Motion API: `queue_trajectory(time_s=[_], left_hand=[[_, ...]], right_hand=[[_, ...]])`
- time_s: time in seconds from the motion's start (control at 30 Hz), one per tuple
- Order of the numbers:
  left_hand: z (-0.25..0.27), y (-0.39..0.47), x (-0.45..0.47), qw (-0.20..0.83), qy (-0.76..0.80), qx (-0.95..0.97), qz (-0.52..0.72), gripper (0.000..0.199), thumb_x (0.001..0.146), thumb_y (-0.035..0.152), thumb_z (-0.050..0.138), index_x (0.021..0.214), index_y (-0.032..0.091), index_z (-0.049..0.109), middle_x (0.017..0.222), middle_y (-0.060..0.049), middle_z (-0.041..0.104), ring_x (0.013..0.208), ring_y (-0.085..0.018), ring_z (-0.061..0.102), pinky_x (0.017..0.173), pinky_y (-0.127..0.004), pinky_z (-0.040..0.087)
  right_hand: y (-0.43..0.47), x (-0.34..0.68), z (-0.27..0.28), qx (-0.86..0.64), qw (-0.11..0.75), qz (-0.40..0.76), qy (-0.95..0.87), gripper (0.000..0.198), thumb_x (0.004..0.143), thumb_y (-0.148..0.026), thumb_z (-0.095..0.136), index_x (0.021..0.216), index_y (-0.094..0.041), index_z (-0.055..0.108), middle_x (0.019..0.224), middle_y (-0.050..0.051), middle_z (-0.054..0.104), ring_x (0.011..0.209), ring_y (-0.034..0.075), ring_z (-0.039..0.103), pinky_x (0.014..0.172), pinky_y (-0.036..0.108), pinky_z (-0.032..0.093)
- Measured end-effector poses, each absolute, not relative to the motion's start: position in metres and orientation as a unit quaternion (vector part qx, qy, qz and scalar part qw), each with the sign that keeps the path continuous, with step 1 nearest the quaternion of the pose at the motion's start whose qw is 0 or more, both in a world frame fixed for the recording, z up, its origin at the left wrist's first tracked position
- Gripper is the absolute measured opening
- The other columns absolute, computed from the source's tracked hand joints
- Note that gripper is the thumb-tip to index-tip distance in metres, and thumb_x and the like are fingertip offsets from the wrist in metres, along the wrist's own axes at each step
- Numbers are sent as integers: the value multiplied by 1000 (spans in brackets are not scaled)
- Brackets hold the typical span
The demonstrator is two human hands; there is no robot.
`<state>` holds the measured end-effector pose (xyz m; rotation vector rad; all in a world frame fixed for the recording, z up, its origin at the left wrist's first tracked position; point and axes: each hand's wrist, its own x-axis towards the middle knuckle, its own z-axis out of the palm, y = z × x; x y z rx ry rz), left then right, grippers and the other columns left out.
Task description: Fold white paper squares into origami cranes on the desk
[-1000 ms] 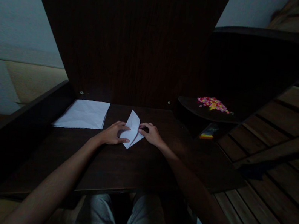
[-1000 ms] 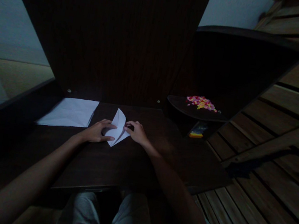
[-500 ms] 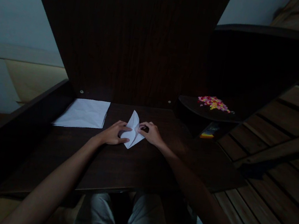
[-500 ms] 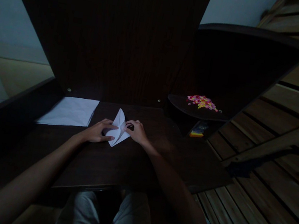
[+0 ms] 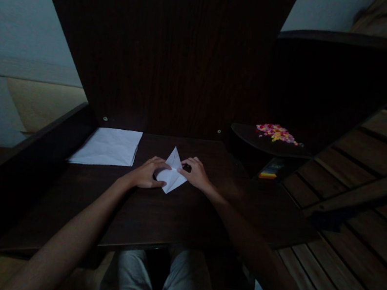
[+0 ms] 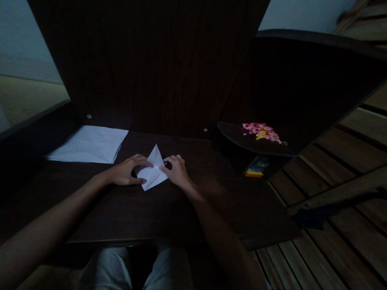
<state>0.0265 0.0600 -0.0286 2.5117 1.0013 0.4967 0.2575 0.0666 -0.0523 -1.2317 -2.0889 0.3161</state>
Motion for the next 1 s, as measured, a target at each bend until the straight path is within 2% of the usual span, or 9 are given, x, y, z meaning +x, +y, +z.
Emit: queue_trajectory(time_s=[0.27, 0.5, 0.7, 1.0], left_hand=[[-29, 61, 25, 193, 354, 897, 182, 53, 70, 39, 70, 117, 18, 58, 123, -12, 55, 119, -30, 47, 104, -46, 36], [-30, 61, 24, 189, 362, 895, 180, 54, 72, 43, 69, 119, 19, 58, 122, -12, 55, 119, -30, 47, 104, -47, 38], [-34, 62, 27, 172, 370, 893, 190, 53, 76, 48, 65, 120, 18, 58, 121, -13, 57, 118, -30, 48, 103, -46, 38], [-38, 64, 27, 152, 379, 892, 196, 53, 78, 49, 63, 121, 19, 58, 120, -12, 57, 116, -30, 50, 102, -46, 40]], right_hand=[[63, 254, -51, -487, 305, 104, -812, 12, 81, -28, 69, 88, -19, 67, 92, 6, 63, 92, 22, 50, 84, 37, 39], [60, 255, -47, -486, 280, 118, -819, 37, 74, -43, 74, 101, -19, 64, 100, 6, 61, 99, 24, 49, 87, 40, 37], [56, 252, -43, -510, 267, 123, -809, 48, 75, -44, 73, 114, -21, 59, 109, 8, 60, 105, 26, 47, 89, 41, 36], [53, 250, -42, -520, 251, 126, -806, 90, 64, -58, 74, 139, -21, 40, 129, 13, 52, 118, 32, 40, 98, 49, 32]])
